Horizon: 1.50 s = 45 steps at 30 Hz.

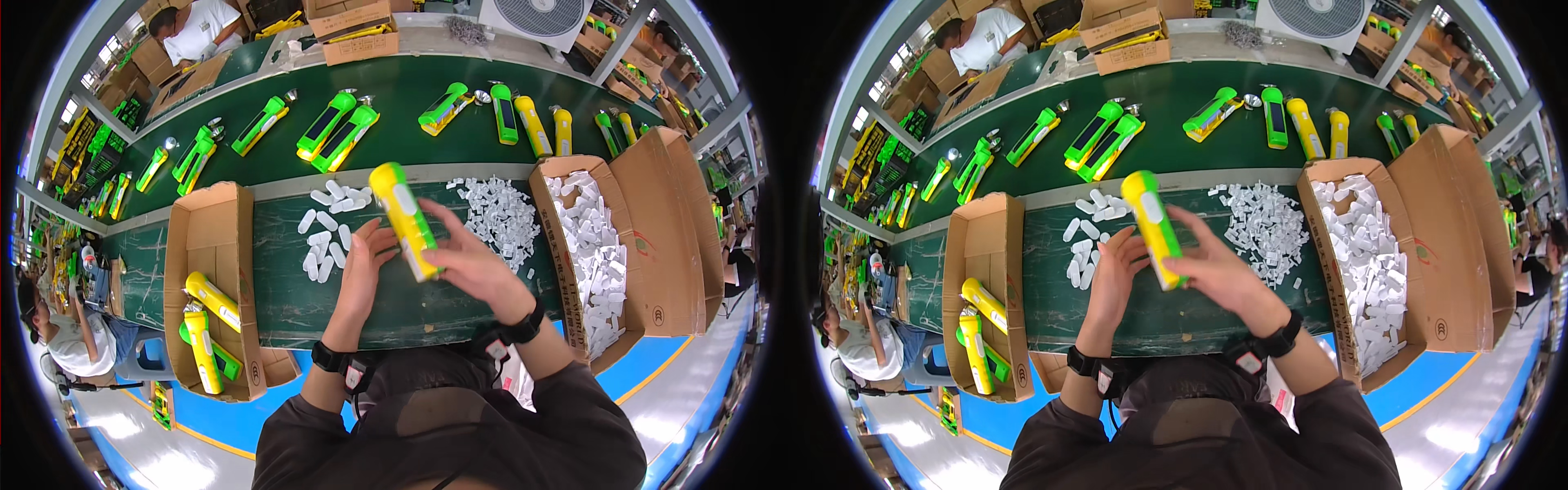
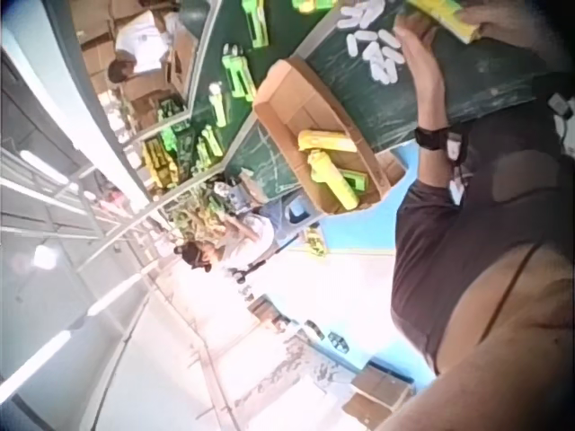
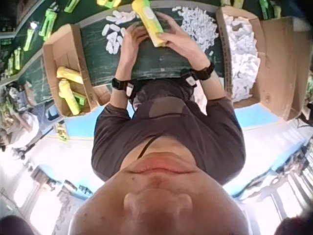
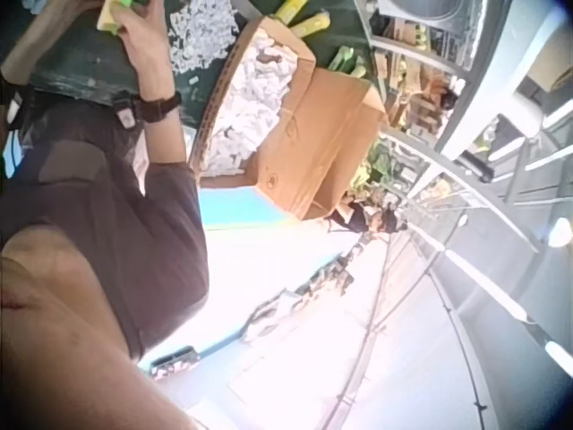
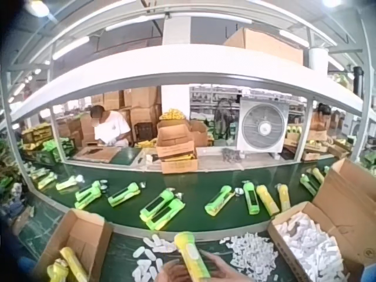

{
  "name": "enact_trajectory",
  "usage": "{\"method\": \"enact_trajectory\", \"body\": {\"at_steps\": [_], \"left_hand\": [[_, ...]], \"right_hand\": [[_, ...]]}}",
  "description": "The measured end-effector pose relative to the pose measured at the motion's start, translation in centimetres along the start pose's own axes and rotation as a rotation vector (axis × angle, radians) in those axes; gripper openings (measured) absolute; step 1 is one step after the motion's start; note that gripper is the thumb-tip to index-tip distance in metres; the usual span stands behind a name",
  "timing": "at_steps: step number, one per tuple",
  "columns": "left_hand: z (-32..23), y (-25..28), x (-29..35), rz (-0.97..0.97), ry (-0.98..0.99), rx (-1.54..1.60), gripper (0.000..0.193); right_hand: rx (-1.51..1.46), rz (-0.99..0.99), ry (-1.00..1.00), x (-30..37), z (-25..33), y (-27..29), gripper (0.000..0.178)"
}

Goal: Manually assemble plastic flashlight components on a production line.

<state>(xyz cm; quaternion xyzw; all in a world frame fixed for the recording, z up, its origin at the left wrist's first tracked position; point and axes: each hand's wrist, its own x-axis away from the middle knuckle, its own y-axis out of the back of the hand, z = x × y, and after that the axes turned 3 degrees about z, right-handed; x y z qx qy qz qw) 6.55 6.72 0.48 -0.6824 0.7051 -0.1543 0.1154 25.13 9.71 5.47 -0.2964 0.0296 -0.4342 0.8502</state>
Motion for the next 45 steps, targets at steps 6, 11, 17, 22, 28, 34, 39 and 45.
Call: {"method": "enact_trajectory", "body": {"at_steps": [6,11,17,22,28,34,39,45], "left_hand": [[-0.9,3.6,3.6,-0.080,-0.014,-0.060,0.055],[-1.2,6.3,7.3,-0.219,-0.016,-0.097,0.046],[-1.5,7.3,9.3,-0.274,-0.015,-0.135,0.036],[-1.6,7.5,9.6,-0.243,0.024,-0.129,0.031],[-1.7,7.4,8.1,-0.237,0.025,-0.117,0.028],[-1.3,7.0,7.9,-0.267,0.043,-0.049,0.027],[-0.8,6.7,7.9,-0.267,0.046,-0.011,0.027],[-1.3,4.4,5.3,-0.219,0.045,-0.050,0.026]], "right_hand": [[1.063,-0.388,0.319,-12.3,7.6,6.7,0.058],[1.775,-0.637,0.310,-22.9,8.3,8.3,0.048],[1.810,-0.837,0.092,-27.8,4.2,9.0,0.025],[1.828,-0.832,0.282,-26.3,4.1,7.2,0.038],[0.890,-1.494,-0.270,-26.2,8.3,11.6,0.092],[0.797,-1.261,-0.199,-24.9,8.6,13.2,0.071],[0.597,-1.303,-0.063,-23.4,7.3,12.6,0.062],[0.544,-0.986,0.430,-16.0,1.7,14.0,0.078]]}}
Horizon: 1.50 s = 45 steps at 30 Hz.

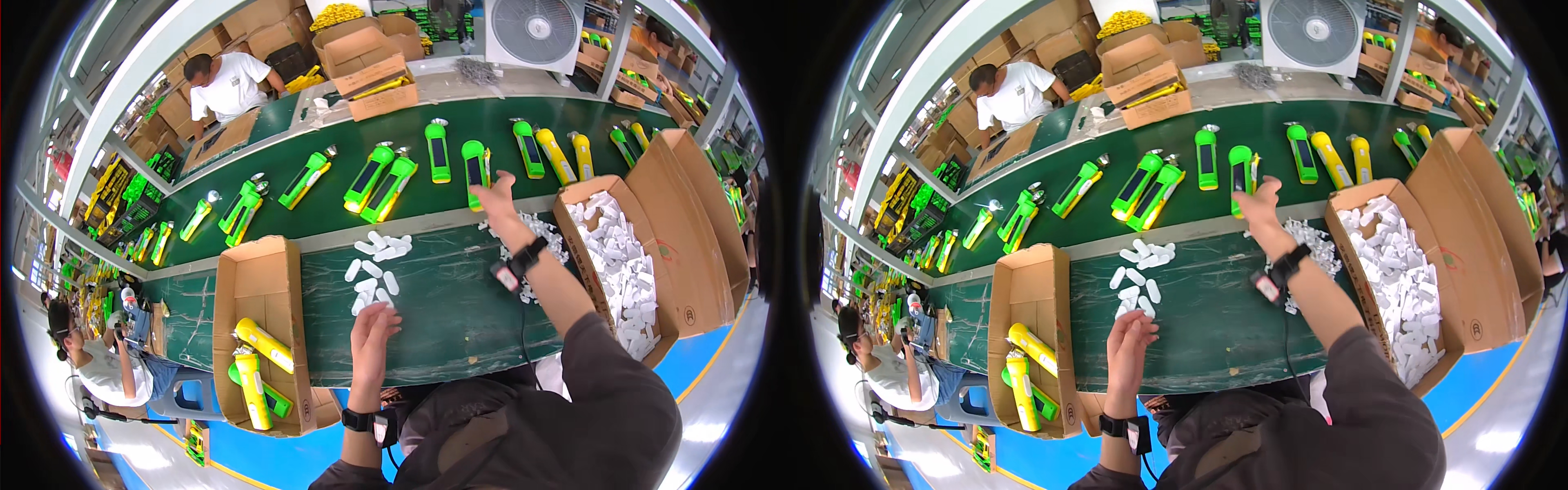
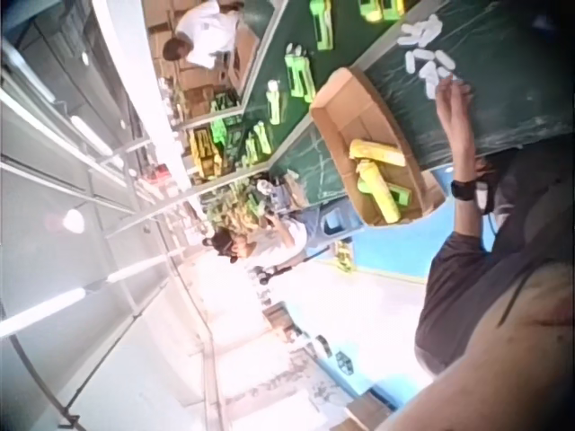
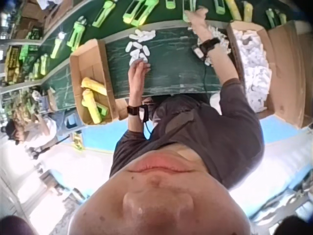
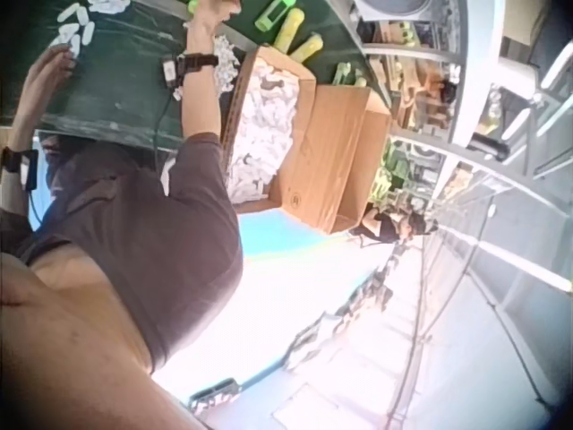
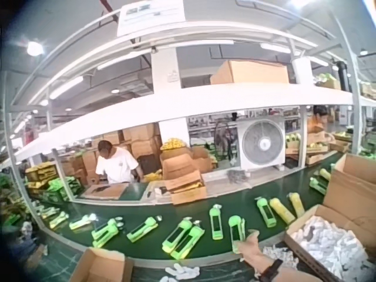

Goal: Manually assemble plastic flashlight components on a production line.

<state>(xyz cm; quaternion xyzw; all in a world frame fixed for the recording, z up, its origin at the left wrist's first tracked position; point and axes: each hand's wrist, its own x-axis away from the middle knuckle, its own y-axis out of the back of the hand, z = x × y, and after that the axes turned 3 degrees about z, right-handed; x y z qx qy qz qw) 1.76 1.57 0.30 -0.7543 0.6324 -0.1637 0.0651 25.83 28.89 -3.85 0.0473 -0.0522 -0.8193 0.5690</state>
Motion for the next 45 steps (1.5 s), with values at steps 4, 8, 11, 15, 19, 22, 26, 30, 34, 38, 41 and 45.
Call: {"method": "enact_trajectory", "body": {"at_steps": [4,8,11,15,19,22,26,30,34,38,41,45], "left_hand": [[-0.1,-3.4,-2.3,0.107,-0.016,0.016,0.033],[1.0,-8.0,-4.7,0.261,0.074,0.370,0.059],[1.4,-9.9,-5.3,0.448,0.149,0.629,0.064],[1.8,-11.1,-4.7,0.282,0.166,0.682,0.054],[1.8,-11.0,-4.6,0.232,0.076,0.524,0.048],[1.8,-11.2,-4.1,0.200,0.033,0.512,0.046],[2.2,-10.2,-4.1,0.214,0.058,0.485,0.047],[1.3,-11.2,-4.0,0.299,0.026,0.532,0.050],[2.0,-10.4,-4.4,0.291,0.061,0.507,0.049],[2.3,-10.1,-4.4,0.273,0.016,0.412,0.047],[1.7,-10.7,-4.2,0.239,-0.019,0.455,0.047],[1.6,-10.2,-4.0,0.238,-0.062,0.446,0.047]], "right_hand": [[-0.268,0.264,-0.073,11.5,5.4,3.4,0.072],[-0.402,0.478,-0.163,19.6,8.6,5.3,0.067],[-0.483,0.627,-0.092,22.0,7.6,6.1,0.056],[0.216,0.399,0.399,23.5,7.5,6.9,0.049],[0.417,0.445,0.399,23.2,7.9,7.7,0.055],[0.478,0.413,0.484,23.3,8.5,8.7,0.054],[0.479,0.302,0.627,22.7,8.3,9.3,0.047],[0.163,0.515,0.318,21.3,5.8,9.5,0.041],[-0.343,0.578,-0.051,21.5,5.7,9.3,0.039],[-0.394,0.574,-0.063,21.8,6.0,9.0,0.038],[-0.383,0.571,-0.033,22.3,5.8,8.8,0.038],[-0.331,0.583,0.000,22.5,5.5,8.4,0.037]]}}
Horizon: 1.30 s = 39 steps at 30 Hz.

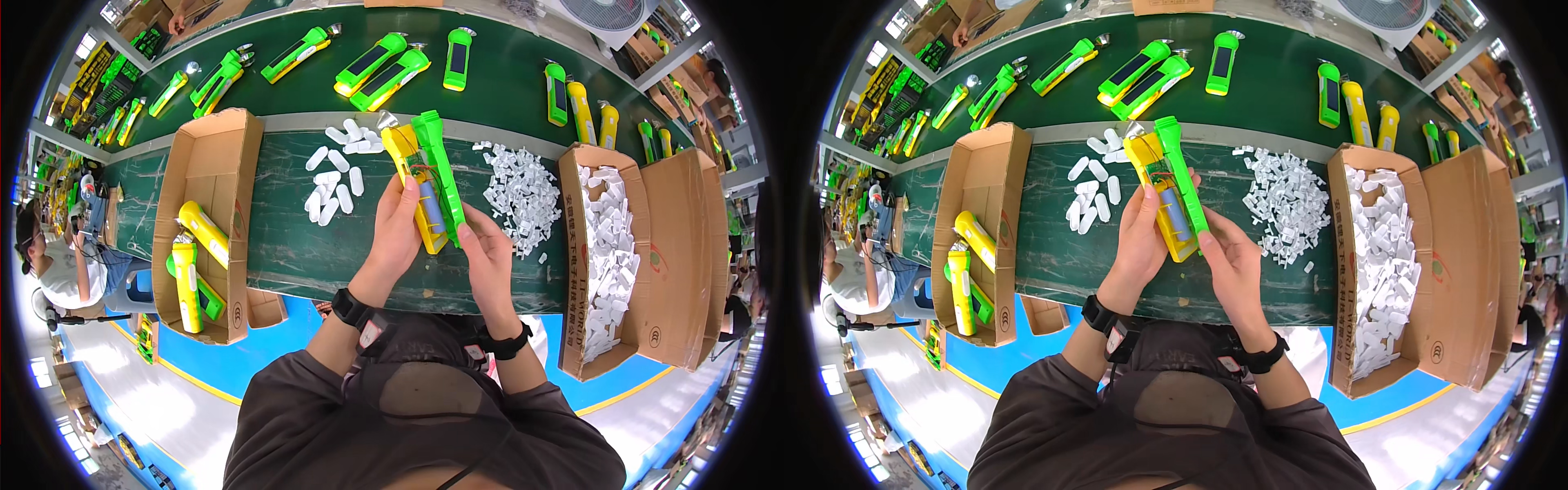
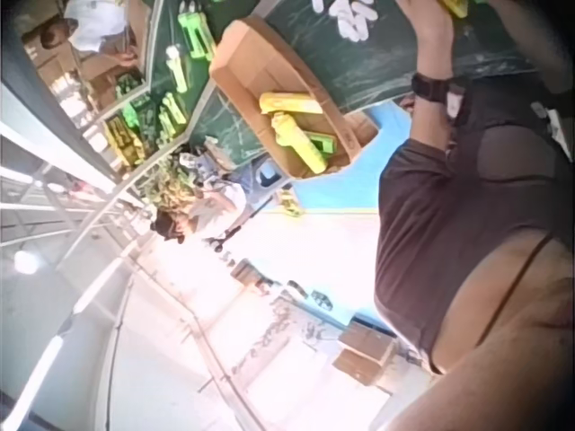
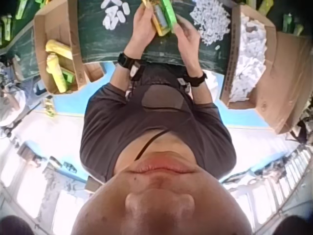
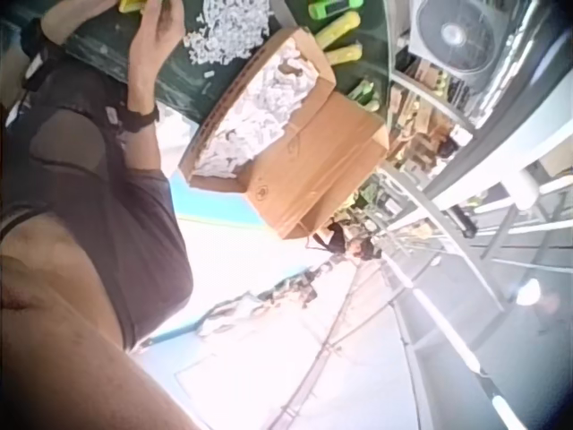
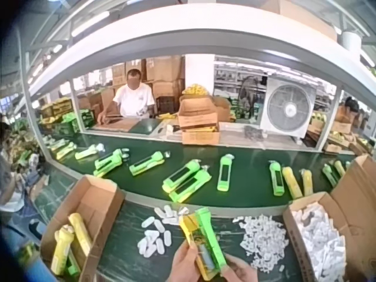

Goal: Manually assemble plastic flashlight components on a production line.

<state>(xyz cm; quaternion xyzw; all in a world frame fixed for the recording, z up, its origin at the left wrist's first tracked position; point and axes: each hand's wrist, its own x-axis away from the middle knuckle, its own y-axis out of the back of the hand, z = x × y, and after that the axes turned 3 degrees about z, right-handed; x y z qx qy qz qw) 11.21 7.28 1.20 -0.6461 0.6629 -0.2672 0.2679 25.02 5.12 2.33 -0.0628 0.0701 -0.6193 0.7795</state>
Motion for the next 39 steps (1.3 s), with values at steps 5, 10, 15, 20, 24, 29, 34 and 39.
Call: {"method": "enact_trajectory", "body": {"at_steps": [5,10,15,20,24,29,34,39], "left_hand": [[-0.7,0.9,0.3,0.006,0.001,0.049,0.047],[-1.1,1.9,0.7,-0.080,0.014,-0.040,0.044],[-1.1,3.5,0.8,-0.104,-0.039,-0.072,0.042],[-1.9,2.4,1.1,-0.142,-0.062,0.019,0.032],[-1.7,2.4,1.0,-0.155,-0.053,0.043,0.030],[-1.6,2.4,0.9,-0.153,-0.077,0.019,0.029],[-1.9,2.6,1.0,-0.141,-0.103,-0.034,0.029],[-2.0,2.5,0.8,-0.097,-0.081,-0.015,0.044]], "right_hand": [[-0.046,0.091,-0.088,-0.7,-0.5,0.3,0.036],[-0.166,0.156,-0.064,-1.8,-1.7,0.0,0.038],[-0.307,0.199,-0.177,-2.1,-0.2,-0.7,0.037],[-0.019,0.195,-0.061,-2.5,-1.0,-1.0,0.037],[-0.055,0.127,0.033,-2.8,-2.8,-1.5,0.036],[-0.252,0.137,-0.060,-2.6,-3.3,-1.9,0.035],[-0.240,0.153,-0.117,-2.4,-1.9,-1.8,0.036],[-0.204,0.145,-0.053,-1.8,-1.6,-2.0,0.036]]}}
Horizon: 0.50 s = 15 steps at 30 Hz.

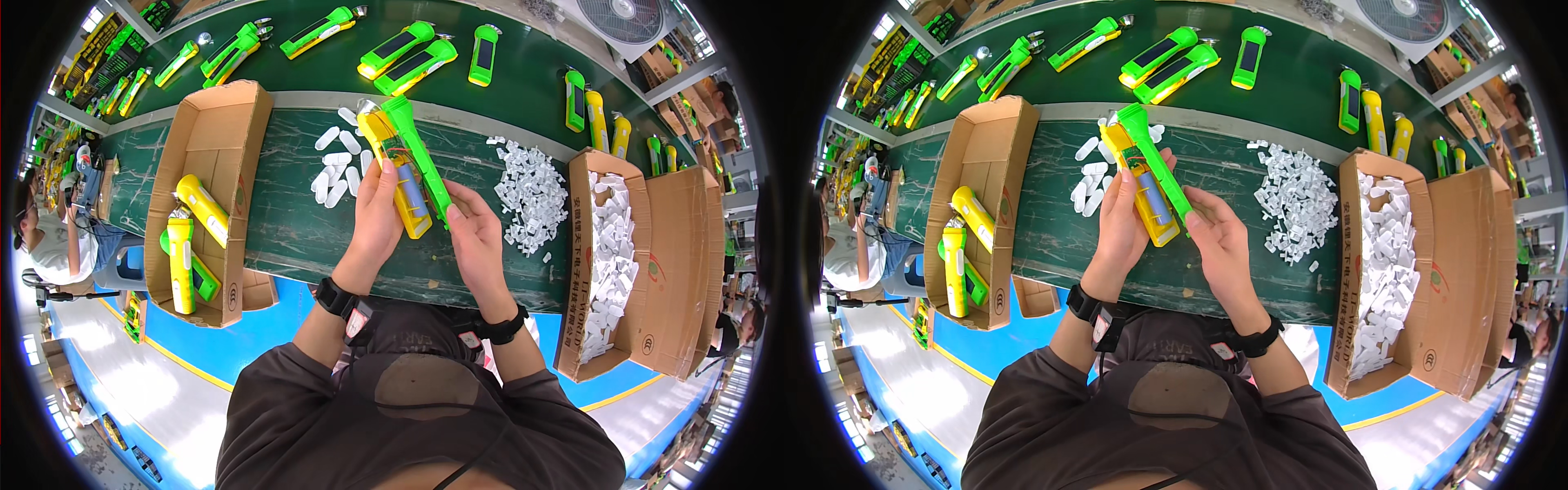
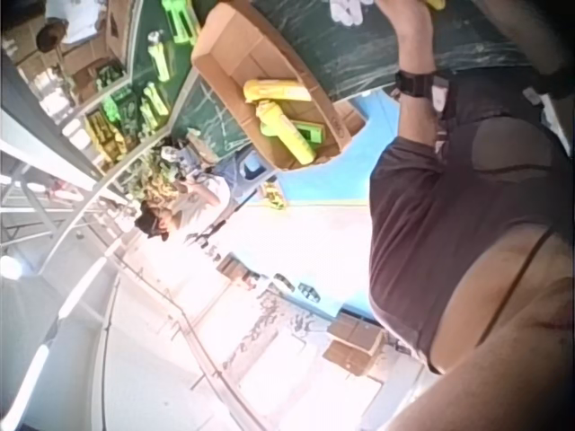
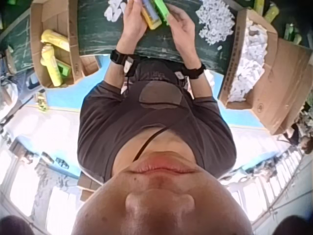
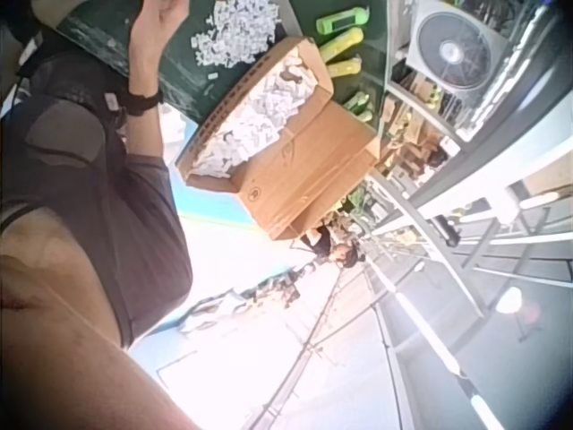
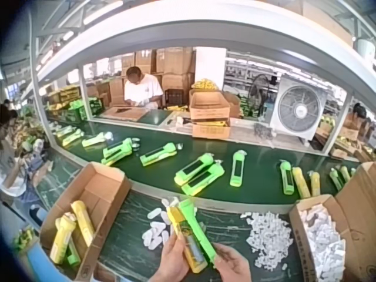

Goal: Manually assemble plastic flashlight components on a production line.

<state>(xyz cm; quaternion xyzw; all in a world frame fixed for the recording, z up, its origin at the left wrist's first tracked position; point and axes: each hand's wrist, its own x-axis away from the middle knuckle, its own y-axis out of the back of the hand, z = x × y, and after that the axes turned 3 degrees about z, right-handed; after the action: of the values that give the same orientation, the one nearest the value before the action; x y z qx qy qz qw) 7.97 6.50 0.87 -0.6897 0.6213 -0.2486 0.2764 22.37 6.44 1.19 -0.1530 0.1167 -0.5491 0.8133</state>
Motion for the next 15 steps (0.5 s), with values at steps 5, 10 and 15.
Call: {"method": "enact_trajectory", "body": {"at_steps": [5,10,15], "left_hand": [[0.2,0.5,0.0,-0.016,0.010,-0.043,0.045],[0.3,0.6,-0.1,-0.020,-0.007,-0.056,0.044],[0.5,0.1,0.0,-0.056,0.018,0.076,0.032]], "right_hand": [[0.031,0.016,-0.004,0.1,0.4,0.2,0.036],[0.100,0.011,-0.007,-0.1,0.9,-0.2,0.035],[0.098,-0.026,0.061,-1.0,-1.0,0.1,0.035]]}}
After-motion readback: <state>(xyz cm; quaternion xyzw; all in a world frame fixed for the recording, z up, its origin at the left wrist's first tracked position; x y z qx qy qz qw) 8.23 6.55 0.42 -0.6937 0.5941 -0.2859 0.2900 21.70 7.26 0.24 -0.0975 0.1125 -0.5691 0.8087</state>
